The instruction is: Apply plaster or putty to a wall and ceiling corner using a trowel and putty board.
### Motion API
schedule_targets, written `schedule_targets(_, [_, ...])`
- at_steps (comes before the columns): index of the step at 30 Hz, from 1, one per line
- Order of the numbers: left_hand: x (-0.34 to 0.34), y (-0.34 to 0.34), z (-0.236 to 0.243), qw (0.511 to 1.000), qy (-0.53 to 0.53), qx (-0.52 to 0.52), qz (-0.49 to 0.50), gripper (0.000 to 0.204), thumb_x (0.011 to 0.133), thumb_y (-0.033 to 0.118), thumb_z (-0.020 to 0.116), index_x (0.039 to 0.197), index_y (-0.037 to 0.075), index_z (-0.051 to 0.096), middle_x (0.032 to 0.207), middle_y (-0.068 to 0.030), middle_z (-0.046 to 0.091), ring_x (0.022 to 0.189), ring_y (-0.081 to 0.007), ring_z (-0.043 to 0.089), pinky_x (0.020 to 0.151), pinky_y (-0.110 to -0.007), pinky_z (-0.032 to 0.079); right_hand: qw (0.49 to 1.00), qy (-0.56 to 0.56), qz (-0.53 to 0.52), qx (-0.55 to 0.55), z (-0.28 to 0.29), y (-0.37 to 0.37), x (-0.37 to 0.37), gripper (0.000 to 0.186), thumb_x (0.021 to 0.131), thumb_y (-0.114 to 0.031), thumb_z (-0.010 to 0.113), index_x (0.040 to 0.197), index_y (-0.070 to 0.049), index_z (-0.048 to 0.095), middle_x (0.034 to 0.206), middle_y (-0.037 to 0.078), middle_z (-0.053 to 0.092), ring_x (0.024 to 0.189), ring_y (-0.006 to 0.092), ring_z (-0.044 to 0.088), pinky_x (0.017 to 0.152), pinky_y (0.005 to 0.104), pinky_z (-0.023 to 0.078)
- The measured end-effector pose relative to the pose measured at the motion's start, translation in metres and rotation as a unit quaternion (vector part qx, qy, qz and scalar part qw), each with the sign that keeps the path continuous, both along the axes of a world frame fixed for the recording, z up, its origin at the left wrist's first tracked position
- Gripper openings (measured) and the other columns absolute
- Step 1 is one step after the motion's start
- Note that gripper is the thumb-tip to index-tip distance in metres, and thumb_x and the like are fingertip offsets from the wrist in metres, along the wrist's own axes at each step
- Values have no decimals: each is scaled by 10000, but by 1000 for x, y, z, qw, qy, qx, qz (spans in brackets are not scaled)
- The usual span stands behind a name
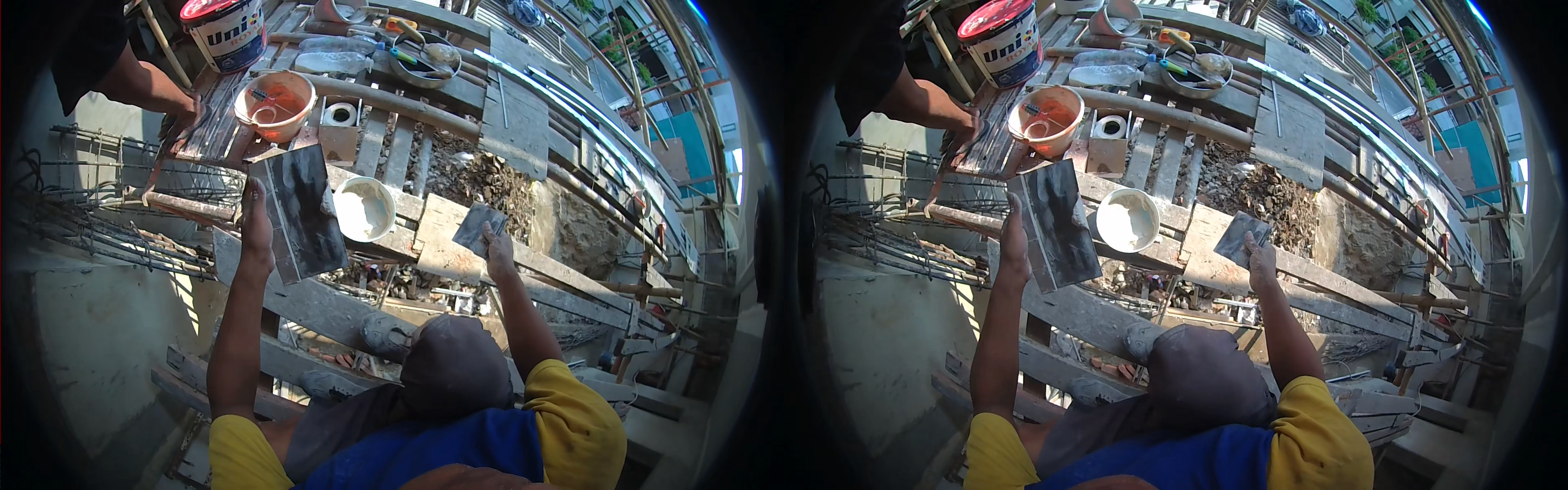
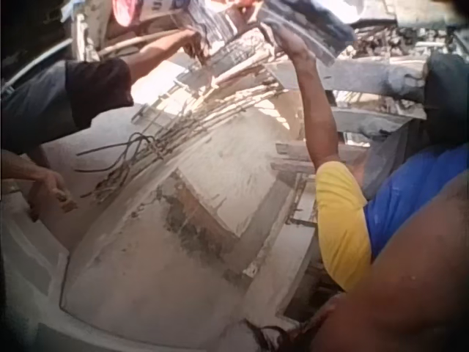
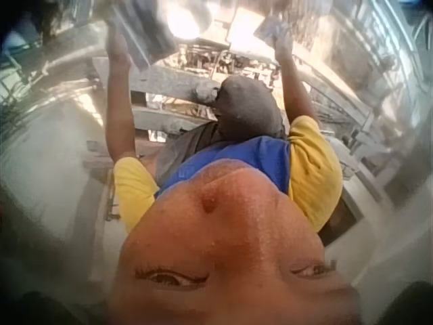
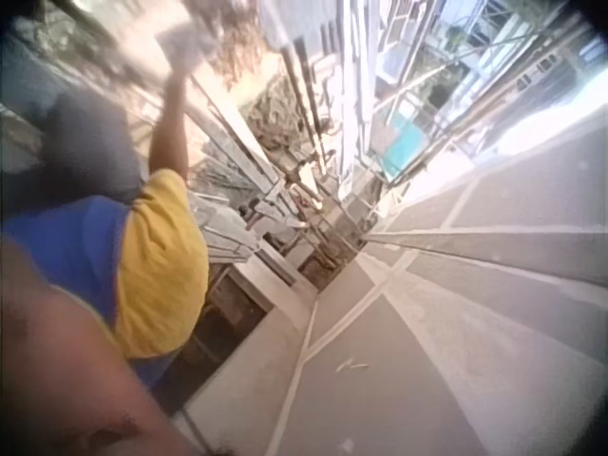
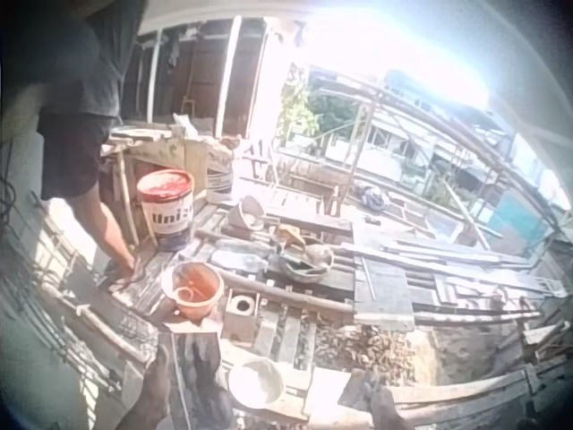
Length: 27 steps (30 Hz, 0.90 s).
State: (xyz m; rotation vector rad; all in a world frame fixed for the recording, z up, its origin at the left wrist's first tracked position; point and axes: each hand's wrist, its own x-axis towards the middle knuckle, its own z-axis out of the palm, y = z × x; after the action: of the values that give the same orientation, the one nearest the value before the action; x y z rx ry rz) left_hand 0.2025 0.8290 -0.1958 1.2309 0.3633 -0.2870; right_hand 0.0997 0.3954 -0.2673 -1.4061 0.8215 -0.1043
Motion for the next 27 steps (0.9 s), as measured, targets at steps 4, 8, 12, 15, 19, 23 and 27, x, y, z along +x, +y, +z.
schedule_targets(4, [0, 0, -109, 997, 69, -3, -20, 847, 880, 704, 244, 1377, 27, 347, 1293, -129, 482, 1168, -237, 497, 975, -356, 415, 991, 61, 117, -26, -29, 51, -3, 257, 896, -294, 620, 762, -79, 581, 681, -16, 537, 601, 83, 466, 570, 249, 385])
schedule_targets(8, [-23, -5, -223, 972, 182, 72, -132, 620, 957, 504, 334, 1203, -37, 514, 1110, -135, 580, 997, -200, 546, 848, -355, 437, 975, 82, 205, -17, -31, 95, -5, 259, 890, -313, 627, 781, -81, 593, 696, -24, 536, 620, 83, 457, 575, 264, 378])
schedule_targets(12, [-34, -39, -268, 951, 196, 70, -227, 536, 923, 438, 483, 1119, -51, 580, 954, -108, 653, 806, -197, 621, 688, -337, 486, 966, 118, 224, -60, 28, 96, 2, 249, 906, -306, 603, 797, -86, 566, 729, -29, 538, 639, 75, 462, 600, 255, 402])
schedule_targets(15, [-25, -87, -267, 940, 201, 43, -273, 620, 906, 484, 498, 1143, -86, 557, 1018, -149, 643, 883, -209, 623, 726, -357, 488, 993, -56, 99, 27, 81, 83, 4, 256, 907, -311, 603, 878, -58, 575, 723, -19, 528, 662, 80, 488, 602, 260, 414])
schedule_targets(19, [-22, -88, -349, 941, 207, 102, -247, 655, 907, 466, 500, 1188, -126, 507, 1138, -230, 590, 1027, -261, 587, 827, -393, 464, 963, -159, 95, 197, 212, 143, -3, 191, 937, -231, 554, 989, -47, 549, 824, 5, 566, 735, 92, 548, 694, 272, 474])
schedule_targets(23, [-3, -78, -402, 907, 15, 262, -330, 355, 912, 213, 393, 1133, -21, 543, 1121, -323, 548, 1070, -425, 541, 902, -475, 432, 936, -213, 191, 206, 255, 173, -40, 212, 948, -208, 526, 1023, -11, 556, 873, 21, 586, 809, 93, 566, 755, 284, 483])
schedule_targets(27, [-8, -62, -373, 957, 36, 145, -248, 272, 912, 190, 379, 975, 7, 570, 934, -214, 632, 860, -345, 628, 743, -454, 496, 936, -228, 234, 129, 248, 191, -27, 256, 957, -234, 512, 1021, 7, 571, 910, 25, 600, 863, 79, 562, 783, 274, 478])
